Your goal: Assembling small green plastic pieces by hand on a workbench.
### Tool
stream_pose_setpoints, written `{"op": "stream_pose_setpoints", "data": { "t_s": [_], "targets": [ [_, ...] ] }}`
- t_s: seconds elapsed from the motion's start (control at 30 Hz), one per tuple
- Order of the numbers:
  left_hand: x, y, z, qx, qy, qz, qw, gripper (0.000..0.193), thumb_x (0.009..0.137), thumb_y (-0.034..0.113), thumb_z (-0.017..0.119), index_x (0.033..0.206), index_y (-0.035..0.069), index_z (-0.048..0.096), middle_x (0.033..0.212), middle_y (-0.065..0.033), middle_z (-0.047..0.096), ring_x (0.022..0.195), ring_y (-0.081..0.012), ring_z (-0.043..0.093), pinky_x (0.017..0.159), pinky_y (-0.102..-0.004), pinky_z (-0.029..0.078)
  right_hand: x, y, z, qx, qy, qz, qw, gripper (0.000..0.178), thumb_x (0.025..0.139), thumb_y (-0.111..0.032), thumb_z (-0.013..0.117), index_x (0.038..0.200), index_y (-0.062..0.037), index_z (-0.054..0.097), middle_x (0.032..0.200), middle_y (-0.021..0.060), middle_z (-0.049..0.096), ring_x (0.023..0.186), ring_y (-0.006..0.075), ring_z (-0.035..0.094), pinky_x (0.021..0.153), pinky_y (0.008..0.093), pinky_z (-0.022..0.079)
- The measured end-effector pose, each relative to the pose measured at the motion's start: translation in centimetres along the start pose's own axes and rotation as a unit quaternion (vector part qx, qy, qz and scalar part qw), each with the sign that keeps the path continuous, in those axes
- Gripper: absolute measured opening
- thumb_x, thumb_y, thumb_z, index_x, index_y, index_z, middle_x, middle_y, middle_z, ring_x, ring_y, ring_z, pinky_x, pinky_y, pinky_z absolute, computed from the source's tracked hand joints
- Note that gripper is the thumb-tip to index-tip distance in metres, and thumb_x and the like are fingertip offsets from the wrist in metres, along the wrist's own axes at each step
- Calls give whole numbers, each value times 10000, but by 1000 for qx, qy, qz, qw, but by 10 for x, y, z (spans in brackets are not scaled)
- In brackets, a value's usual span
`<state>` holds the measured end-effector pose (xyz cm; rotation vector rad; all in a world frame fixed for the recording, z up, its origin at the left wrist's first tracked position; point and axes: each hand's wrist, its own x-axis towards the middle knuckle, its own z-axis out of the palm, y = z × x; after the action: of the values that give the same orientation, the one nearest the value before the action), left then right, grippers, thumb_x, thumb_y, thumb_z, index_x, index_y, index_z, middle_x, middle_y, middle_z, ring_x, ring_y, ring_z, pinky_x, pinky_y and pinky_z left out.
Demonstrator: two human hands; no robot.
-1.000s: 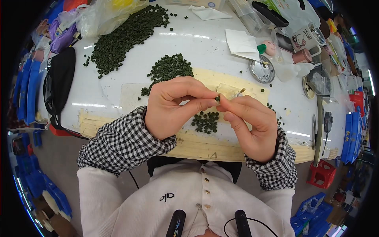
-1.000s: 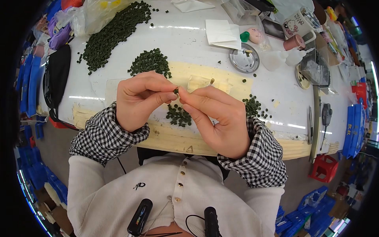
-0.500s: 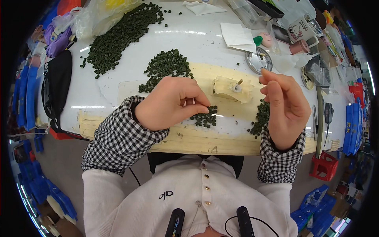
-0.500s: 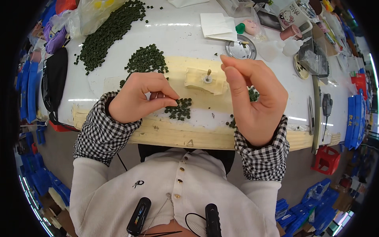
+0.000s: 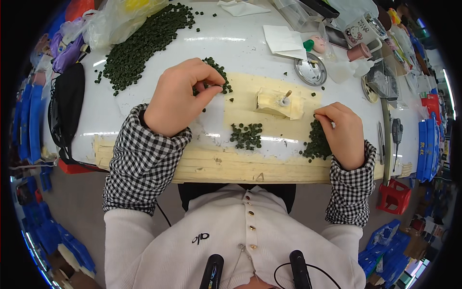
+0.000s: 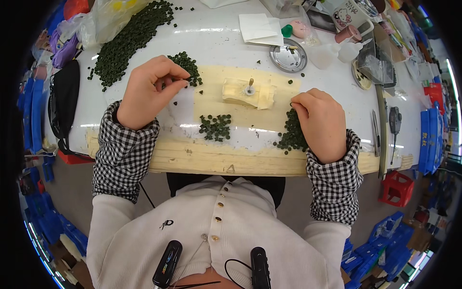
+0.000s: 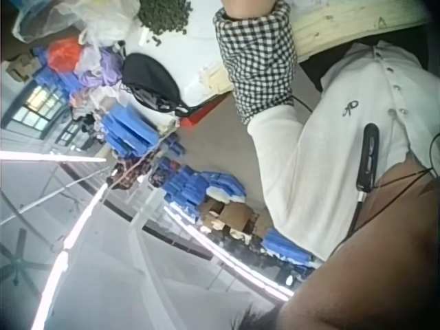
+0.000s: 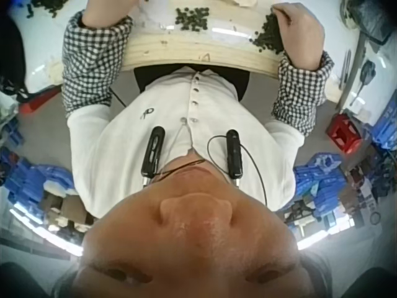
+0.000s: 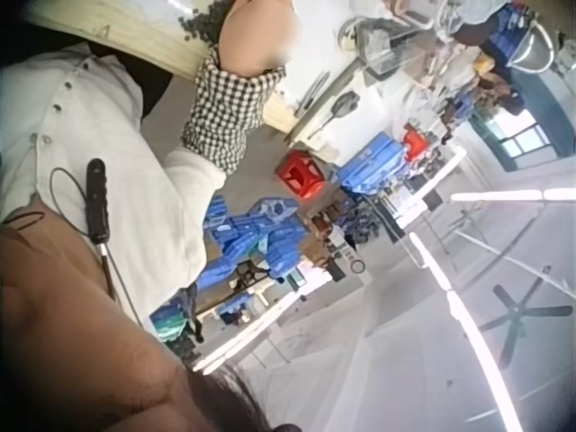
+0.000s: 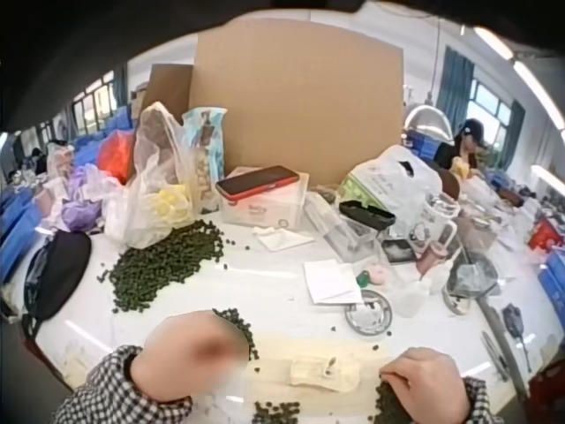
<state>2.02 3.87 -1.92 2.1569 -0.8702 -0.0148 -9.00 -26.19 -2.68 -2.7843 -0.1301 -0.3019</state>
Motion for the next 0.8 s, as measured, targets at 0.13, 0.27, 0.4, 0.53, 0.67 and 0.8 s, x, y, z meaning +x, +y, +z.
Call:
{"op": "stream_pose_setpoints", "data": {
  "t_s": [0.13, 0.27, 0.4, 0.53, 0.67, 0.8],
  "targets": [
    [2, -8, -6, 71, 59, 7, 996, 113, 781, 13, 670, 893, 13, 659, 823, -52, 607, 695, -135, 534, 580, -240, 424, 2, -5, 5, -35, 3, -14, 999, 78, 778, -60, 632, 842, -29, 664, 760, 85, 608, 728, 261, 589, 652, 350, 487],
    [-2, -8, -15, 177, 86, 62, 979, 143, 797, 87, 678, 916, 12, 652, 868, -86, 626, 788, -200, 570, 636, -293, 459, 2, -9, 9, -85, 26, -53, 995, 118, 771, -30, 613, 873, -38, 671, 782, 78, 603, 753, 249, 586, 661, 345, 494],
    [-31, 1, -38, 218, 79, -27, 972, 313, 783, 190, 714, 1001, -9, 608, 895, -147, 624, 857, -296, 590, 732, -356, 488, 2, -8, 11, -75, 30, -51, 995, 128, 765, -17, 610, 877, -38, 669, 795, 79, 603, 756, 248, 584, 664, 344, 494],
    [-65, -1, -34, 227, 26, -109, 968, 553, 762, 270, 737, 1176, -9, 499, 1021, -146, 550, 899, -282, 560, 739, -339, 486, 4, -6, 13, -58, 41, -46, 996, 117, 764, -21, 618, 872, -32, 662, 794, 85, 601, 757, 253, 584, 665, 345, 491],
    [-74, -9, -16, 267, 48, -76, 959, 620, 754, 246, 738, 1235, -27, 457, 1099, -160, 515, 965, -300, 532, 822, -354, 461, 5, -6, 14, -48, 48, -46, 997, 110, 765, -23, 626, 870, -29, 659, 797, 88, 603, 759, 257, 585, 666, 346, 489],
    [-72, -9, 3, 291, 76, -37, 953, 461, 793, 134, 683, 1192, -31, 521, 1062, -143, 555, 931, -285, 528, 810, -350, 460, 5, -5, 15, -42, 47, -43, 997, 107, 767, -20, 628, 869, -32, 660, 801, 87, 606, 757, 259, 587, 668, 346, 490]
  ]
}}
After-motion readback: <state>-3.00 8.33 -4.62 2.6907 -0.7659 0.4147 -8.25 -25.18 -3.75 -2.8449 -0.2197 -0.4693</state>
